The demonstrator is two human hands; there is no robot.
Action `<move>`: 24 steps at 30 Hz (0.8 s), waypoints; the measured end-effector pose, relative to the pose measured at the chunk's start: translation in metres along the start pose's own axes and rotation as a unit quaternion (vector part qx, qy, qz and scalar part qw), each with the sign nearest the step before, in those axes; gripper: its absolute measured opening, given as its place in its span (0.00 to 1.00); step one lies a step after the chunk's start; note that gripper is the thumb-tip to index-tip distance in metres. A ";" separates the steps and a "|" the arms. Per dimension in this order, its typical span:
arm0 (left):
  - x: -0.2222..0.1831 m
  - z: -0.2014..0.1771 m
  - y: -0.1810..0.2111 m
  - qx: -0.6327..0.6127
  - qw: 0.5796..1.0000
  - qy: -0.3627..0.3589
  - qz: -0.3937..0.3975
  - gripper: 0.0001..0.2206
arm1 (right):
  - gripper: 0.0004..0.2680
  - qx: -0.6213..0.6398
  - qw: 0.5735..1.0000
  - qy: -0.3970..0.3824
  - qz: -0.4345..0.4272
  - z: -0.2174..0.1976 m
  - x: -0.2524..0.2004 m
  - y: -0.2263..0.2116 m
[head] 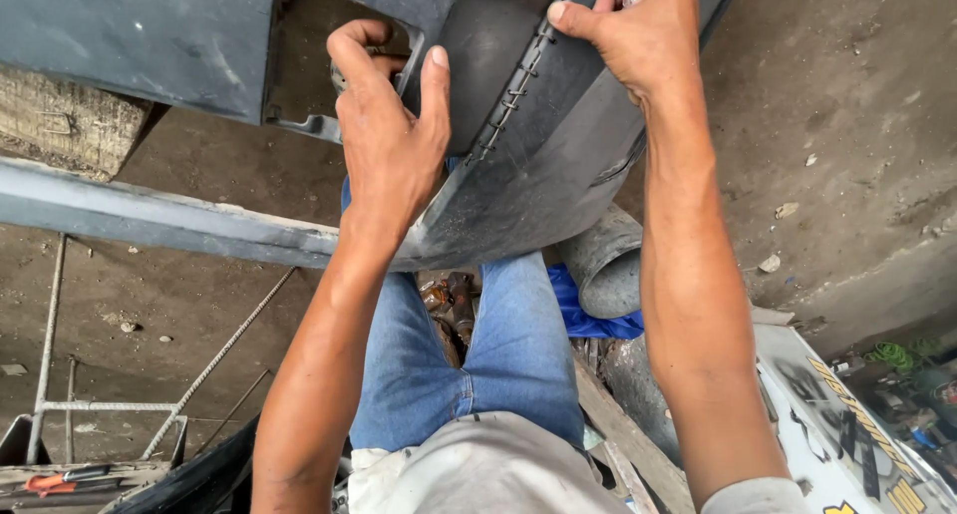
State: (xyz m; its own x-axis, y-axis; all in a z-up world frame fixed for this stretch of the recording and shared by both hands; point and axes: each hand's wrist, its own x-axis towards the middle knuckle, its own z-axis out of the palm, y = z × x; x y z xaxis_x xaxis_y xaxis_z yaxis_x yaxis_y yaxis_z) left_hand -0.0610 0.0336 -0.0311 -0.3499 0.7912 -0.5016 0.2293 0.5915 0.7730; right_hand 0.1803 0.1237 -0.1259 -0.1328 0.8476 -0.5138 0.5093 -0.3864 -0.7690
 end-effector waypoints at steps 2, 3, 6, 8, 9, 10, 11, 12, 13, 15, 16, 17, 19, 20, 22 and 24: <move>-0.002 0.007 -0.034 0.050 0.998 -0.001 0.049 0.15 | 0.17 0.030 0.999 -0.005 -0.026 -0.003 -0.009 -0.013; -0.004 0.012 -0.050 0.100 0.991 -0.007 0.094 0.15 | 0.16 0.059 0.997 -0.012 -0.046 -0.007 -0.016 -0.018; 0.009 0.005 -0.031 0.094 0.995 -0.034 0.025 0.26 | 0.12 0.209 0.970 -0.057 0.110 -0.020 -0.027 -0.018; 0.011 0.007 -0.027 0.102 0.994 -0.033 0.008 0.30 | 0.12 0.197 0.976 -0.045 0.082 -0.016 -0.033 -0.021; 0.013 0.009 -0.025 0.109 0.994 -0.030 -0.008 0.34 | 0.12 0.184 0.981 -0.034 0.051 -0.014 -0.033 -0.022; 0.013 0.011 -0.027 0.109 0.994 -0.029 -0.006 0.34 | 0.12 0.185 0.981 -0.034 0.048 -0.014 -0.033 -0.021; 0.012 0.013 -0.027 0.106 0.994 -0.017 -0.017 0.35 | 0.12 0.170 0.984 -0.029 0.045 -0.014 -0.035 -0.020; 0.011 0.015 -0.028 0.103 0.994 -0.005 -0.029 0.35 | 0.13 0.156 0.987 -0.023 0.042 -0.015 -0.036 -0.019; 0.011 0.017 -0.027 0.102 0.994 -0.003 -0.027 0.35 | 0.13 0.155 0.987 -0.023 0.040 -0.013 -0.031 -0.012; 0.010 0.017 -0.028 0.096 0.995 0.004 -0.023 0.35 | 0.16 0.055 0.996 0.001 -0.065 -0.008 -0.024 0.004; 0.010 0.018 -0.031 0.097 0.995 0.004 -0.025 0.35 | 0.16 0.056 0.996 0.000 -0.063 -0.006 -0.022 0.003; 0.011 0.019 -0.034 0.097 0.995 0.013 -0.016 0.35 | 0.16 0.042 0.998 0.010 -0.046 -0.006 -0.019 0.002; 0.011 0.021 -0.035 0.098 0.995 0.019 -0.007 0.35 | 0.17 0.027 0.999 0.022 -0.027 -0.005 -0.015 0.000; 0.012 0.020 -0.034 0.095 0.995 0.012 -0.026 0.35 | 0.17 0.018 1.000 0.020 -0.010 -0.006 -0.015 -0.002; 0.015 0.020 -0.034 0.090 0.995 0.011 -0.043 0.35 | 0.17 0.008 1.000 0.015 -0.001 -0.005 -0.008 -0.006; 0.015 0.021 -0.038 0.095 0.995 0.018 -0.020 0.36 | 0.19 -0.084 0.996 0.030 -0.012 -0.002 -0.009 -0.004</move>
State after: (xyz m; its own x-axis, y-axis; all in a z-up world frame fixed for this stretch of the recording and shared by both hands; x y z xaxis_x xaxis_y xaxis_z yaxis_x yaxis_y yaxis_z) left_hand -0.0561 0.0259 -0.0759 -0.3939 0.7625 -0.5133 0.3808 0.6437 0.6638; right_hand 0.1817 0.1181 -0.1174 -0.0987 0.8779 -0.4685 0.6426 -0.3032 -0.7036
